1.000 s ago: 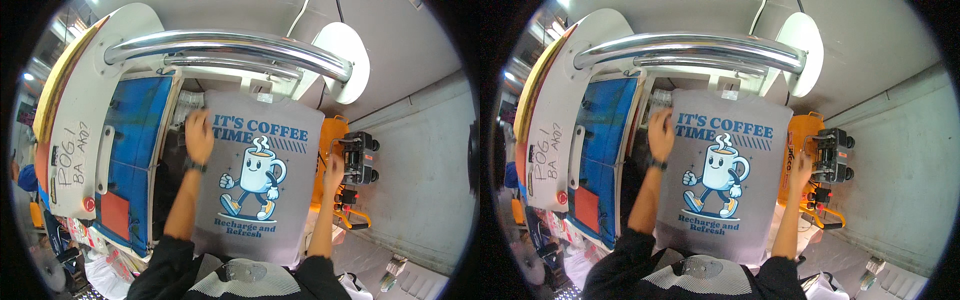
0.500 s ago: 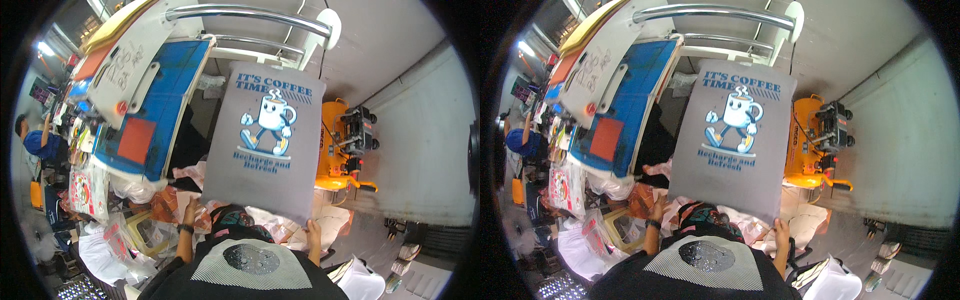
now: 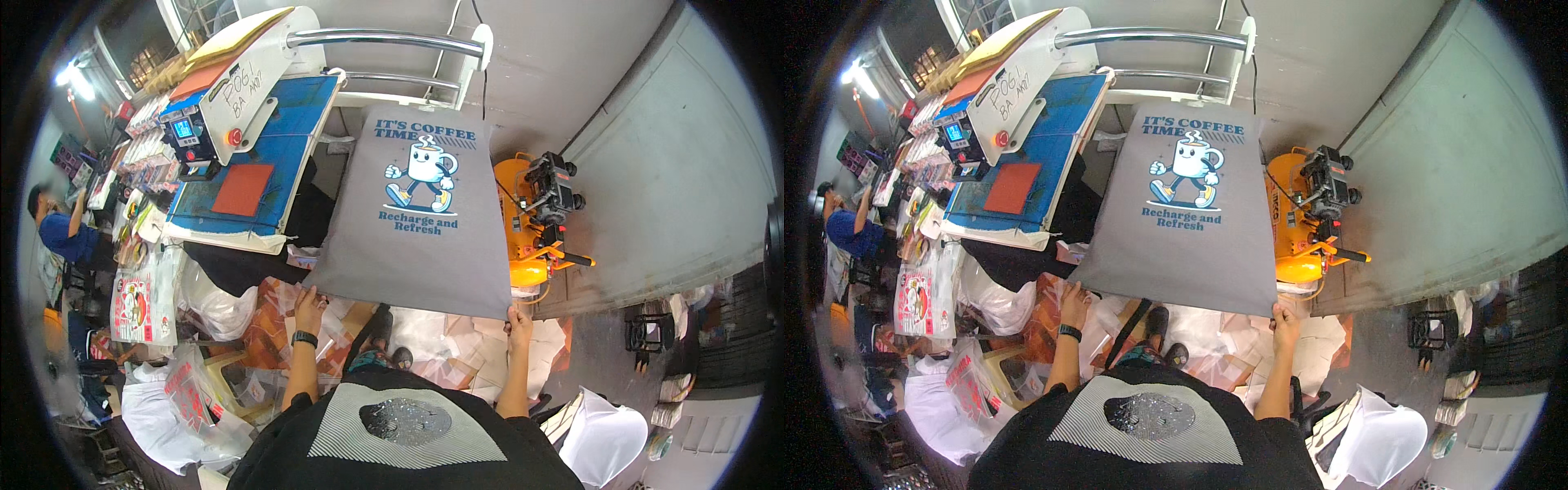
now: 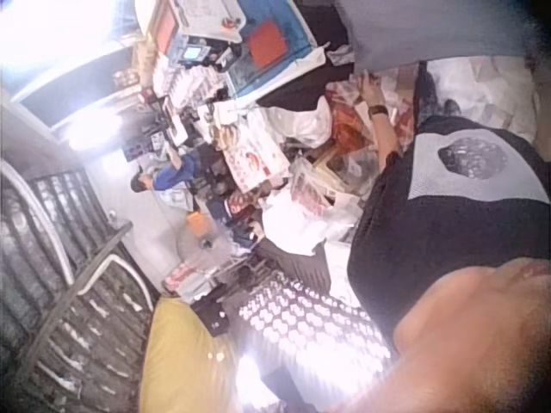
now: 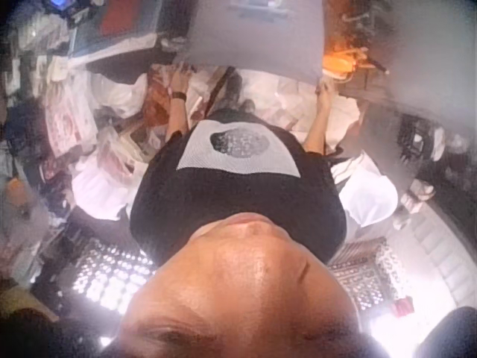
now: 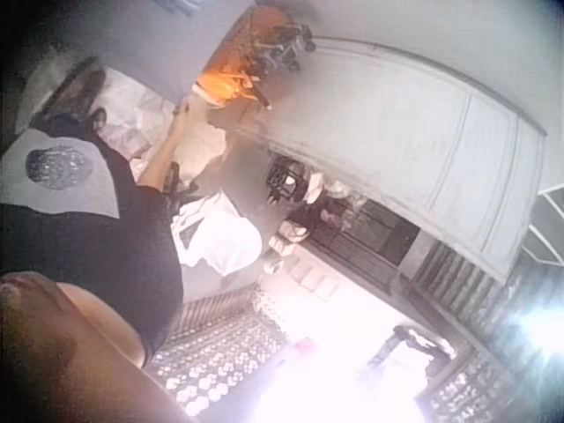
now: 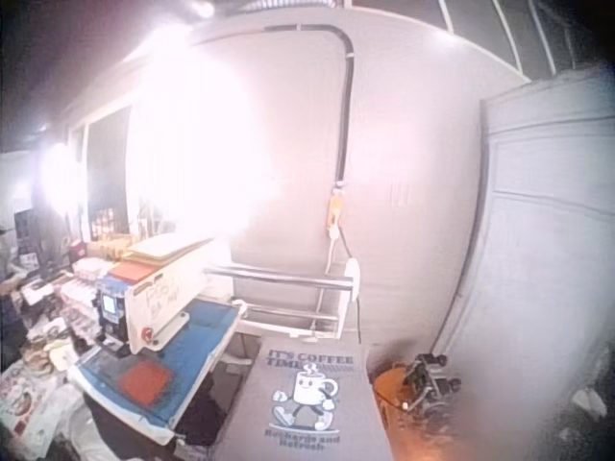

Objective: The person handles printed t-shirts, moves them between tables, and aligns a black shirt on a heat press machine.

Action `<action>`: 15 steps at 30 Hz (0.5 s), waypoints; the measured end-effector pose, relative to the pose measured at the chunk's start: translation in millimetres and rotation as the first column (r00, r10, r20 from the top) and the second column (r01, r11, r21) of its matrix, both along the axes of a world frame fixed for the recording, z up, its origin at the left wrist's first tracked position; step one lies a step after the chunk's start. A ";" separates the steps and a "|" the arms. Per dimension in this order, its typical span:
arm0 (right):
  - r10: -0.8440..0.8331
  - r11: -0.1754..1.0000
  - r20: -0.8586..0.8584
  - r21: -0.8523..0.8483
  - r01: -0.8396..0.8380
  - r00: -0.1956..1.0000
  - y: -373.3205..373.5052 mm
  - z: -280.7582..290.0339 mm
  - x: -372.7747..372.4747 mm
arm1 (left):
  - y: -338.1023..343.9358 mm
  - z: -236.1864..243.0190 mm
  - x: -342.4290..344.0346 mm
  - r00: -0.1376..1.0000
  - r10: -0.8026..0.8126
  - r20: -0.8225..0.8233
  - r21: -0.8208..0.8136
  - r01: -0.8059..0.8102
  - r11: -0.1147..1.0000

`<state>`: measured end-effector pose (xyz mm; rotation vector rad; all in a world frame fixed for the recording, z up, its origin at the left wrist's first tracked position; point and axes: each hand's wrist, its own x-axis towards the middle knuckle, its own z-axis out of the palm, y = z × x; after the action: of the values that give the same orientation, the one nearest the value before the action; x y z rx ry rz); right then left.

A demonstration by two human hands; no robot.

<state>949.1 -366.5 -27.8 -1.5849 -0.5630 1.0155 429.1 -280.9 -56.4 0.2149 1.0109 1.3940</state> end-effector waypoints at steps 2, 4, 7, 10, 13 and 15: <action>-0.020 1.000 0.017 -0.016 0.020 1.000 1.5 -3.0 -0.6 | 1.0 4.8 1.9 0.998 0.063 -0.018 0.026 -0.063 0.998; -0.010 0.998 0.063 -0.055 0.014 0.998 -7.8 -3.6 -5.4 | -2.1 -6.2 3.5 0.993 0.112 -0.039 0.060 -0.110 0.992; 0.038 0.997 0.175 -0.072 -0.026 0.984 -5.1 0.7 -11.0 | -14.5 -23.9 -11.3 0.970 0.202 -0.136 0.114 -0.187 0.976; 0.036 0.999 0.240 -0.035 -0.028 0.970 -3.9 -0.7 -10.2 | -12.8 -20.9 -7.5 0.986 0.162 -0.045 0.094 -0.158 0.983; 0.006 0.998 0.261 -0.060 0.010 0.965 -7.0 2.3 -10.2 | 7.1 3.9 6.4 0.980 0.134 0.146 -0.142 -0.113 0.983; 0.064 0.995 0.251 -0.088 -0.043 0.966 -3.3 3.8 -10.5 | 18.5 0.3 -1.2 0.994 0.110 -0.027 -0.107 -0.113 0.988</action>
<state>938.6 -369.8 -24.0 -1.7952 -0.7504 0.8902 427.9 -262.3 -56.1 0.0937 1.1268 1.4353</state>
